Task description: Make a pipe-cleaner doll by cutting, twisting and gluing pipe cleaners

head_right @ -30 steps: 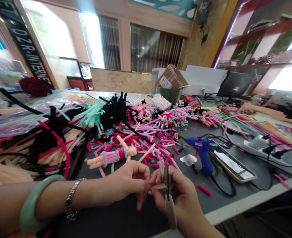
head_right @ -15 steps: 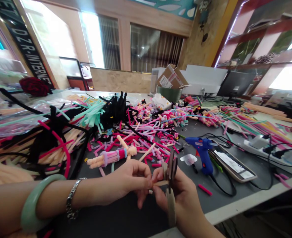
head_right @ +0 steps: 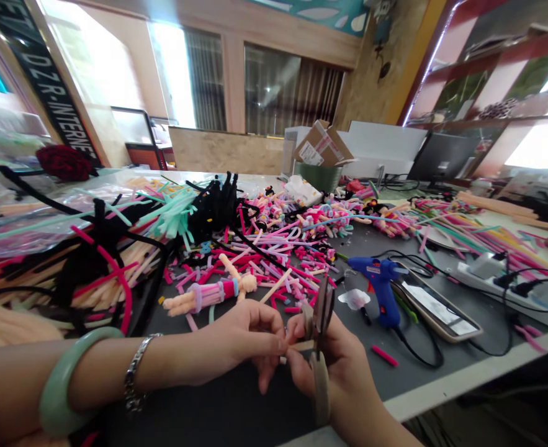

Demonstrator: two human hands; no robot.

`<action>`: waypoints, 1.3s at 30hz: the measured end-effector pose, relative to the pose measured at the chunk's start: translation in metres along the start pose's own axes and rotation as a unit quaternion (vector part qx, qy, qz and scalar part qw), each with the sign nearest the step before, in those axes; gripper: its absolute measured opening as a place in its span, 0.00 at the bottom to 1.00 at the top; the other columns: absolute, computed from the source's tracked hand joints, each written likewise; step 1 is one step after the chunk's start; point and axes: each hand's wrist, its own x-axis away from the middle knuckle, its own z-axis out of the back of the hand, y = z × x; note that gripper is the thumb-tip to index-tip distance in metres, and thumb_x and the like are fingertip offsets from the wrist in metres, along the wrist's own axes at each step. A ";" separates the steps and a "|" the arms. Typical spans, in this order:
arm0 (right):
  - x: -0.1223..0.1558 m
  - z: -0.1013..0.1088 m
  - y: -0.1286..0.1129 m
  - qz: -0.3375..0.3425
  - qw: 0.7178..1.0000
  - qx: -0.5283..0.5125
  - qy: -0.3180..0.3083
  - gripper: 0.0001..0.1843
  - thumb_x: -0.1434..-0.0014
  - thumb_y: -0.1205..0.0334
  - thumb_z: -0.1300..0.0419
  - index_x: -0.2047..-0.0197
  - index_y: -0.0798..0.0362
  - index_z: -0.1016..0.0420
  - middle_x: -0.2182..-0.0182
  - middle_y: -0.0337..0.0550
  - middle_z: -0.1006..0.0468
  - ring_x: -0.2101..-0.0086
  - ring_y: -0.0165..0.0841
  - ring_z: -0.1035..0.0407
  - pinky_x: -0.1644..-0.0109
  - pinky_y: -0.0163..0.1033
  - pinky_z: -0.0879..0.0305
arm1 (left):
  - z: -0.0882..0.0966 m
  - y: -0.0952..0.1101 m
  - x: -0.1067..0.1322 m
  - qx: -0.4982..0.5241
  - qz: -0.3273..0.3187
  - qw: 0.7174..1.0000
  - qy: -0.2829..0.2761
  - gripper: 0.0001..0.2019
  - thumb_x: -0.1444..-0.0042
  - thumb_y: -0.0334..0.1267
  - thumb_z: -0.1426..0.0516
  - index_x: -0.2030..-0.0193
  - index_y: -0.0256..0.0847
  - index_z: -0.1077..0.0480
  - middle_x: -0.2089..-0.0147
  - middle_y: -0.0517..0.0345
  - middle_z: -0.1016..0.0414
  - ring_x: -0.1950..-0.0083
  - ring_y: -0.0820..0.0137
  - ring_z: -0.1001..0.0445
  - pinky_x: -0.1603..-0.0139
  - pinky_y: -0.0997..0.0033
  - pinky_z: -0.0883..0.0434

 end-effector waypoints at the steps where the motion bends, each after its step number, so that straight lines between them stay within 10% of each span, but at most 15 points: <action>1: 0.000 0.000 0.000 -0.002 1.000 -0.005 -0.003 0.05 0.47 0.67 0.40 0.66 0.50 0.33 0.72 0.40 0.28 0.74 0.31 0.30 0.70 0.36 0.28 | 0.000 0.000 0.000 0.001 0.000 1.000 -0.001 0.16 0.56 0.43 0.35 0.75 0.33 0.34 0.79 0.61 0.30 0.82 0.76 0.29 0.79 0.77 0.30; 18: -0.002 0.000 -0.002 0.049 0.997 0.054 0.016 0.06 0.47 0.69 0.40 0.67 0.49 0.31 0.72 0.37 0.28 0.72 0.29 0.29 0.68 0.30 0.29 | 0.003 0.000 -0.001 -0.024 -0.032 0.999 0.005 0.13 0.53 0.41 0.37 0.74 0.33 0.34 0.79 0.60 0.29 0.81 0.77 0.30 0.77 0.77 0.30; 39: 0.000 0.005 0.004 -0.052 0.992 0.114 0.013 0.06 0.48 0.61 0.39 0.66 0.51 0.31 0.76 0.36 0.32 0.75 0.29 0.36 0.73 0.31 0.36 | 0.010 0.006 -0.003 0.051 -0.115 0.991 0.047 0.04 0.52 0.31 0.43 0.74 0.34 0.34 0.81 0.61 0.30 0.83 0.76 0.31 0.79 0.78 0.33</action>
